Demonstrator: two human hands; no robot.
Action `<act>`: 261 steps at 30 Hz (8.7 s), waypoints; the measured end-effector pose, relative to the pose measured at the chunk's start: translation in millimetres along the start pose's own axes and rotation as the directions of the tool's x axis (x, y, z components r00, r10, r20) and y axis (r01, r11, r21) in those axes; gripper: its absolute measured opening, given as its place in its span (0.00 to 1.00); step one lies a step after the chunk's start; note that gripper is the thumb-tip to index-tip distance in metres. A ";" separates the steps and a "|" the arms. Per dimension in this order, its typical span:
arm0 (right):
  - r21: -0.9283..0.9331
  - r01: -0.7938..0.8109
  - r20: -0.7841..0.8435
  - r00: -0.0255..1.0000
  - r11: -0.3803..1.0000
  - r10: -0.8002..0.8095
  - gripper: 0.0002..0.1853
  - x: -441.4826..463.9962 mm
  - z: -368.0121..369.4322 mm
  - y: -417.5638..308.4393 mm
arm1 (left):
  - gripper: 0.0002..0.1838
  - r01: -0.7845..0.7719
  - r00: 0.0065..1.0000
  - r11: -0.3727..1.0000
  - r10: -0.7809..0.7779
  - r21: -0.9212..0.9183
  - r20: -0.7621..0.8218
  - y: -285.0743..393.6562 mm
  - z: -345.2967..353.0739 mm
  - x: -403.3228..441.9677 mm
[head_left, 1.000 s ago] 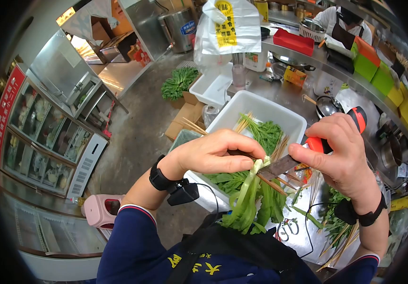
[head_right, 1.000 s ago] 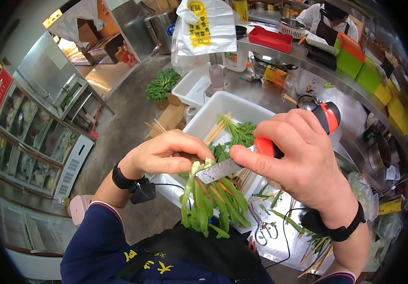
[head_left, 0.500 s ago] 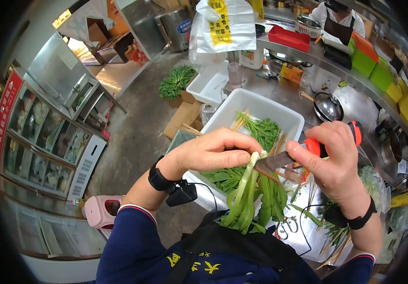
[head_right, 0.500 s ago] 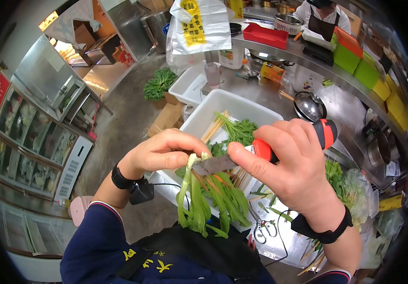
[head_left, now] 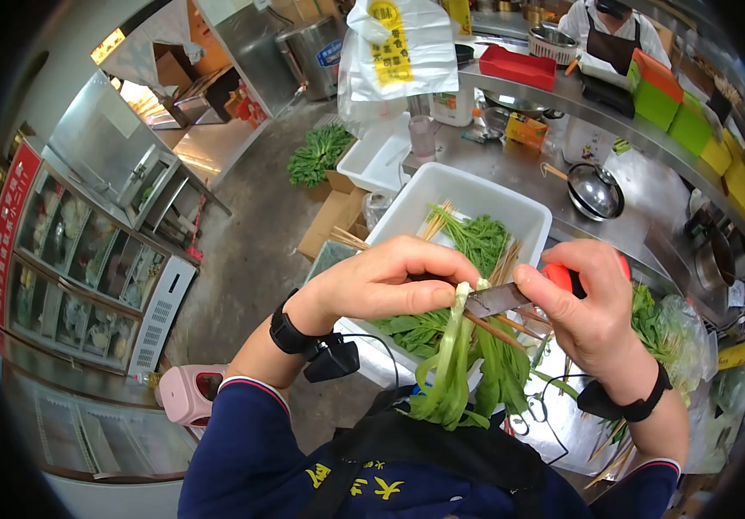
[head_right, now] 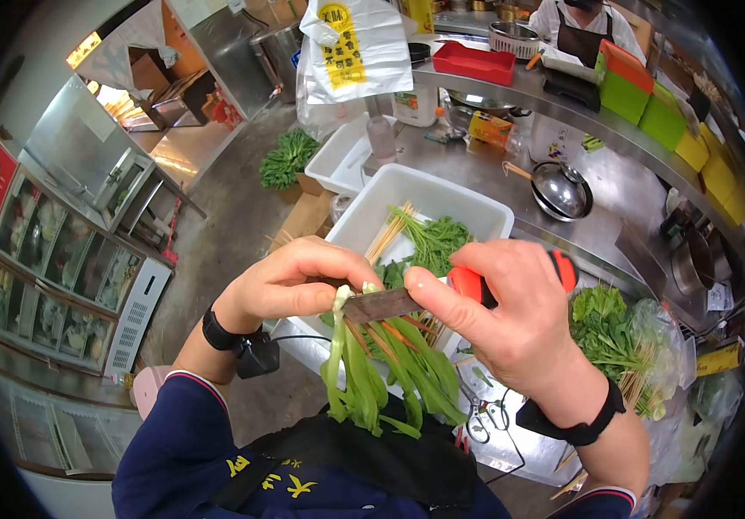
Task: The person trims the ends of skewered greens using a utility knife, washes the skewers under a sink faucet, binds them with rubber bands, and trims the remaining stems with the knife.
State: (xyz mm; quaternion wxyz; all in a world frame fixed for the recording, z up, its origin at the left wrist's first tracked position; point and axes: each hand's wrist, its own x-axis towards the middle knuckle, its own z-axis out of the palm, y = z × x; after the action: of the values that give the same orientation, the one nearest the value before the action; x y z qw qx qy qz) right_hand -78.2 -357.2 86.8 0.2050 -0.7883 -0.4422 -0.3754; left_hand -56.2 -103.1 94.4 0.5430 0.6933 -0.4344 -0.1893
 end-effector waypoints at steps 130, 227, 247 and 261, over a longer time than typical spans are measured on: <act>0.551 -0.833 0.802 0.546 0.052 0.241 0.13 59.1 -20.4 -25.9 | 0.11 -0.418 0.810 0.622 0.585 0.663 -0.038 11.2 12.6 -3.4; 0.467 -0.391 -0.013 0.894 0.793 0.448 0.11 71.2 -20.0 -11.3 | 0.21 -0.281 0.903 0.866 0.384 0.414 -0.191 -8.8 12.6 -2.7; 0.147 -0.077 0.037 0.997 0.986 0.073 0.11 47.0 -14.7 -11.7 | 0.14 -0.408 0.859 0.669 0.511 0.622 0.014 7.6 5.2 9.6; -0.045 0.028 0.022 0.999 0.999 -0.027 0.08 44.2 -9.1 -10.2 | 0.19 -0.435 0.855 0.687 0.518 0.582 0.026 3.2 10.4 14.8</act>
State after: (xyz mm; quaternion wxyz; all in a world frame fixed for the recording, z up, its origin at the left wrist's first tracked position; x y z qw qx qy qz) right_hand -76.2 -333.9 126.6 0.1773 -0.7907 -0.4465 -0.3795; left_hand -57.0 -121.3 97.0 0.3706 0.6968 -0.5965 0.1459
